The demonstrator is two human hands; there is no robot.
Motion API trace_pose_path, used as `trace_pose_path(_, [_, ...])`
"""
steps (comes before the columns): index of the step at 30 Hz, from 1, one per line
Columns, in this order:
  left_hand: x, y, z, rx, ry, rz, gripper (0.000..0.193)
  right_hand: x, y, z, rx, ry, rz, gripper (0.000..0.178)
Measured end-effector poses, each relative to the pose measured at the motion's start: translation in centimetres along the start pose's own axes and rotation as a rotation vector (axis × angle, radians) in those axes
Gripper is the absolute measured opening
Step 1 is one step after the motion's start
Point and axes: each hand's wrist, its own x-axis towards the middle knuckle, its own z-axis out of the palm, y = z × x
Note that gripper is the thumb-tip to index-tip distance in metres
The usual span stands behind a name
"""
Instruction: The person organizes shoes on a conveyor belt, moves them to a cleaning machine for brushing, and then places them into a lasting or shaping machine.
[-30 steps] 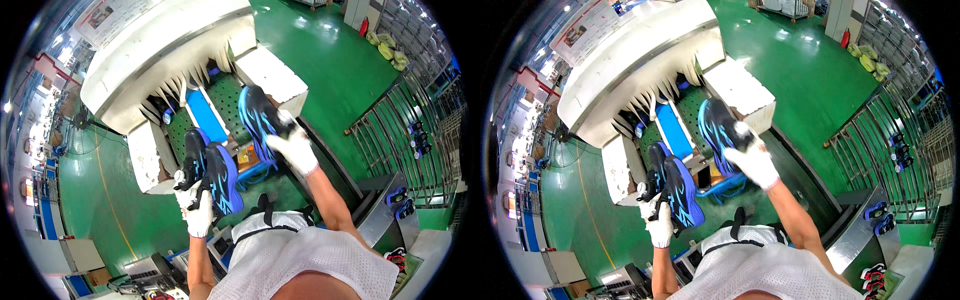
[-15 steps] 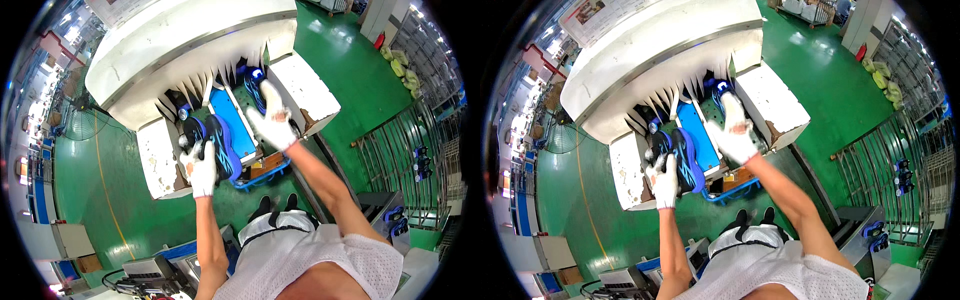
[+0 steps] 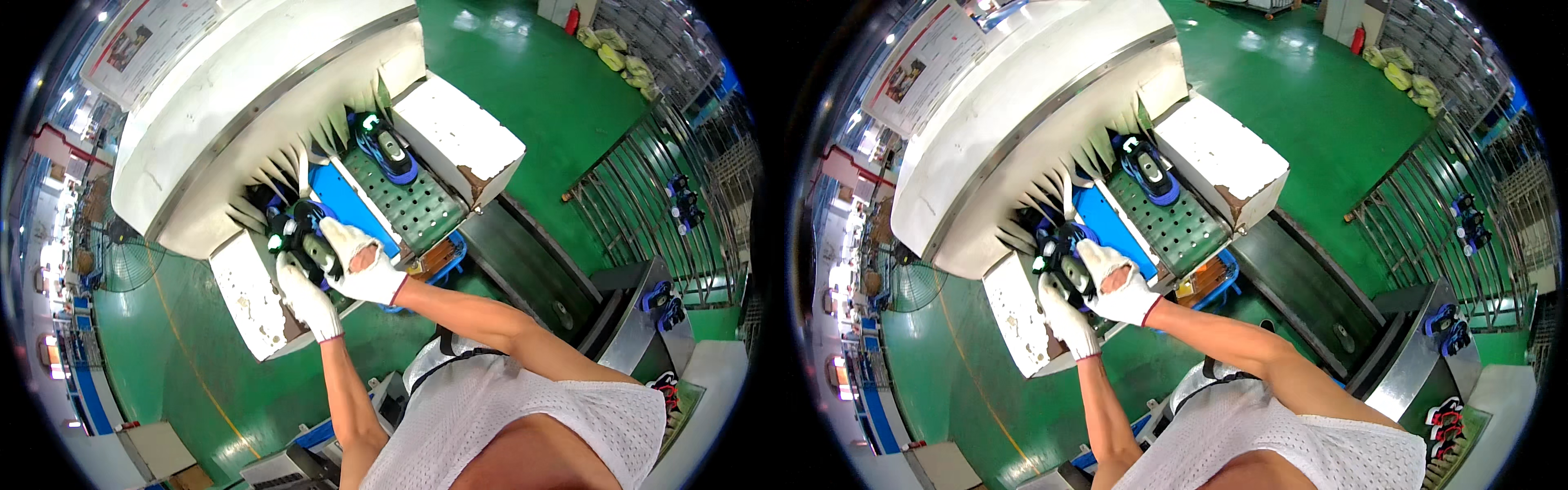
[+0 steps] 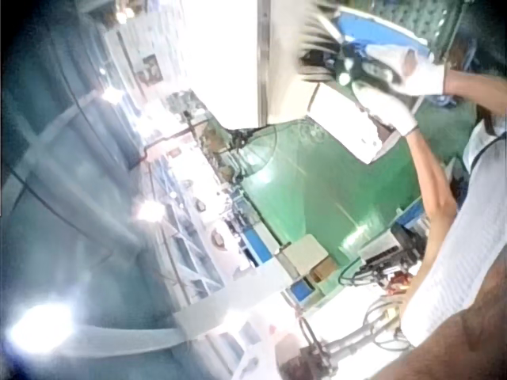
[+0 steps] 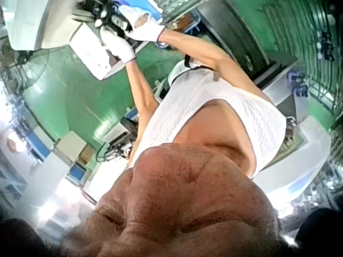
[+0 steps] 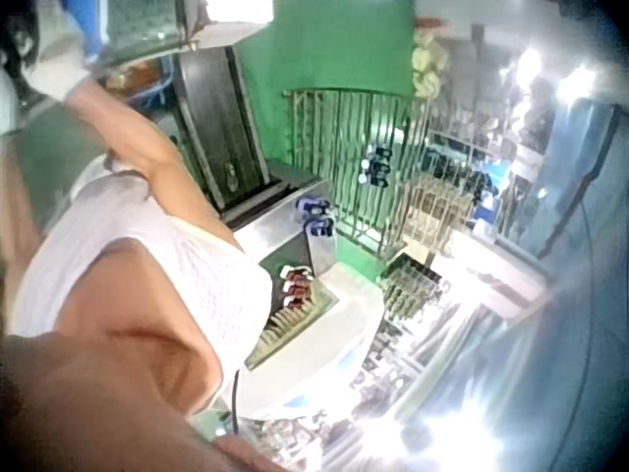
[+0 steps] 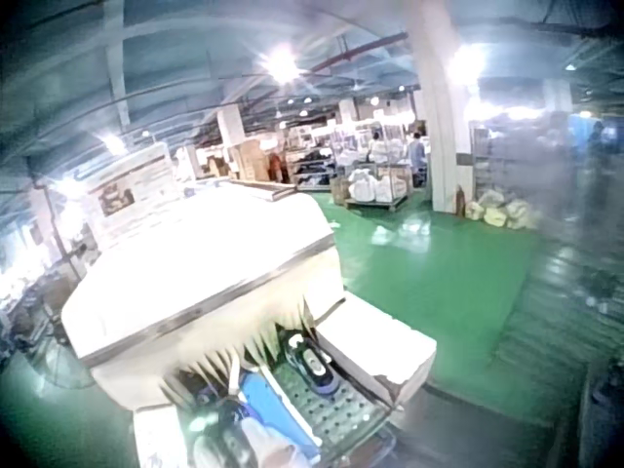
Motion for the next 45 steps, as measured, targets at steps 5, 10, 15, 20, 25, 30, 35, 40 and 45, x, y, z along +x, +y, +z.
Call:
trace_pose_path(5, [-0.3,1.4,0.8,0.096,0.092,0.011,0.068,-1.1,2.1,-7.2,0.893,-0.121,0.584,0.078])
trace_pose_path(10, [4.1,-1.0,0.9,0.079,0.116,-0.014,0.071,-9.4,0.7,-12.1,0.78,0.293,0.331,0.078])
trace_pose_path(15, [4.9,-0.7,2.6,0.174,0.188,0.38,0.066,-13.6,5.9,-11.5,0.539,0.523,0.325,0.079])
trace_pose_path(20, [3.7,11.7,10.5,-0.049,-0.287,0.7,0.044,-12.9,8.5,-10.7,0.095,0.488,0.186,0.08])
trace_pose_path(25, [10.8,12.9,17.6,0.29,-0.643,0.692,0.048,-9.6,7.6,-6.5,0.149,0.449,0.141,0.085])
trace_pose_path(30, [17.7,8.5,20.7,0.571,-0.564,0.836,0.043,-9.7,8.6,-5.3,0.244,0.426,0.166,0.095])
trace_pose_path(35, [20.9,7.0,18.8,0.86,-0.29,0.822,0.043,-8.0,7.5,-5.0,0.273,0.455,0.158,0.092])
trace_pose_path(40, [22.9,8.0,20.4,0.71,-0.616,0.645,0.044,-4.4,9.2,-4.9,0.186,0.349,0.238,0.099])
trace_pose_path(45, [19.0,10.3,18.3,0.757,-0.566,0.73,0.046,-5.6,9.8,-4.9,0.134,0.405,0.201,0.103])
